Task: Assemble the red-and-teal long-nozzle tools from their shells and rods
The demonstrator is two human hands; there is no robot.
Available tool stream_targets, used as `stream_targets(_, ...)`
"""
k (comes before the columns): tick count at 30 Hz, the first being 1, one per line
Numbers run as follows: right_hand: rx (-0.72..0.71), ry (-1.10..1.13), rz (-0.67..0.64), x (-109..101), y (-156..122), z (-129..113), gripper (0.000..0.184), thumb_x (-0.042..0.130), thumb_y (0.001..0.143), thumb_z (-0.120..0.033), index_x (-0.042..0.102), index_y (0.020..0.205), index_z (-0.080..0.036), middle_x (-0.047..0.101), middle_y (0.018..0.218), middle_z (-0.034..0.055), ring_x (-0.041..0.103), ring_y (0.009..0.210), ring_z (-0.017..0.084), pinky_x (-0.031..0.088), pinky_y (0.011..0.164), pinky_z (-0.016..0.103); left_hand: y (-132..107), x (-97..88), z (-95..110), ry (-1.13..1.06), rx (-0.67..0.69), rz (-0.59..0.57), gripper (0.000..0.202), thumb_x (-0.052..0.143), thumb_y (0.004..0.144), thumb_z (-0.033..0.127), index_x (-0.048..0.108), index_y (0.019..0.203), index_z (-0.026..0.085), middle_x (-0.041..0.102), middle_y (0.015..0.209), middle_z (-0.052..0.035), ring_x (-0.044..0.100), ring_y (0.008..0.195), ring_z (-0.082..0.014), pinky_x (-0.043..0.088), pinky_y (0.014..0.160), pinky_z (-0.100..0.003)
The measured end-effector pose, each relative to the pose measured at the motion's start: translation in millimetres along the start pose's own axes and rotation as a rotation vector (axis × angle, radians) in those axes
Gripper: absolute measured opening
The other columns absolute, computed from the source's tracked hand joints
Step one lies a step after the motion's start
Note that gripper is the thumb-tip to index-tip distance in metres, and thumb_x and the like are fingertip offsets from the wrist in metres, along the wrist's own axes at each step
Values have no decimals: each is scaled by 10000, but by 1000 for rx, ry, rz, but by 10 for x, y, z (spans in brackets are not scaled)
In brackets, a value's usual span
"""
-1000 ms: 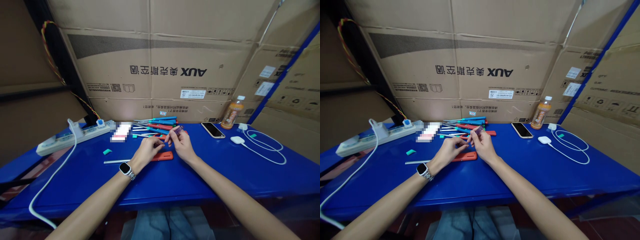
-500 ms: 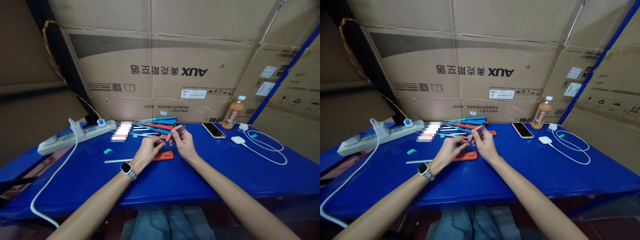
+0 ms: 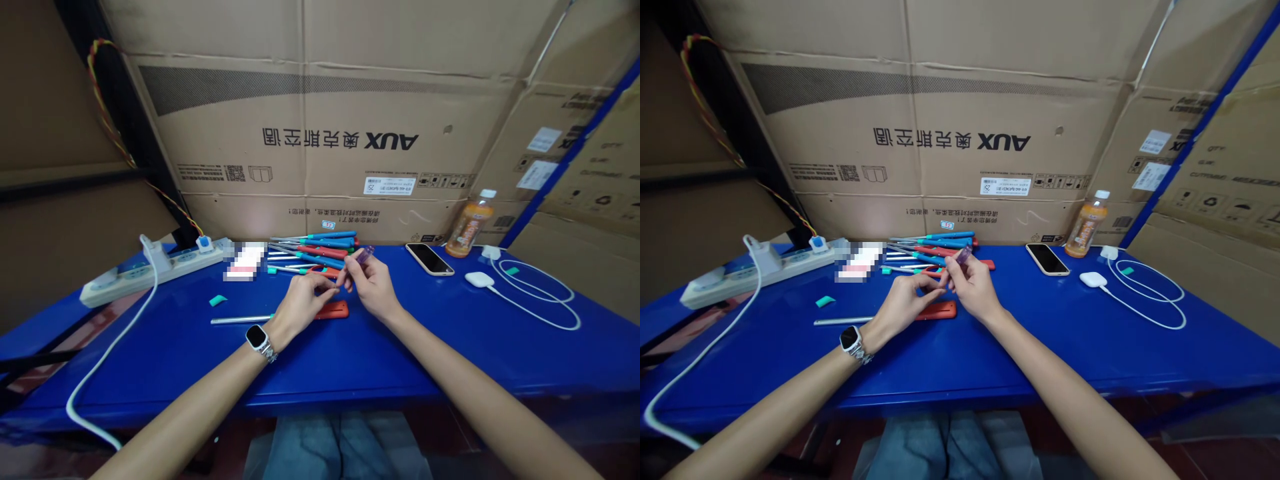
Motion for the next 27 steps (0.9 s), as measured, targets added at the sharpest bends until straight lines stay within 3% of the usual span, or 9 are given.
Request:
stream_targets(5, 20, -61, -5, -69, -12, 66, 382, 503, 939, -538, 472, 744, -210, 570, 535, -28, 487, 459, 100, 424, 503, 233, -63, 152, 5, 128, 40, -168, 457, 751, 727, 559, 699, 1011, 206, 701, 1059, -76, 644, 966, -264, 488, 810, -337)
stream_targets(8, 25, -92, -40, -41, -19, 94, 376, 490, 947, -529, 470, 747, -211, 549, 524, -35, 493, 462, 105, 424, 517, 239, -100, 218, -40, 187, 76, -255, 379, 710, 778, 537, 696, 964, 207, 689, 1023, -79, 632, 953, -261, 476, 803, -336)
stream_targets(15, 32, -151, -66, 25, -16, 160, 390, 464, 953, -537, 489, 750, -205, 556, 549, -25, 517, 488, 115, 412, 526, 247, -67, 192, -137, 161, 25, -275, 304, 665, 827, 486, 696, 864, 186, 709, 868, -60, 629, 761, -209, 425, 635, -281)
stream_targets(27, 30, -186, -91, 87, -2, 146, 412, 451, 947, -563, 489, 741, -209, 565, 563, -12, 526, 502, 127, 415, 518, 254, -59, 189, -172, 132, 3, -274, 274, 688, 815, 453, 686, 871, 186, 726, 887, -55, 644, 783, -220, 441, 656, -292)
Point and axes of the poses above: each hand's wrist, its own y-axis towards the middle knuckle, its own x-axis out of the palm, z = x × y, the point moved 8 cm from there along y, towards the middle knuckle
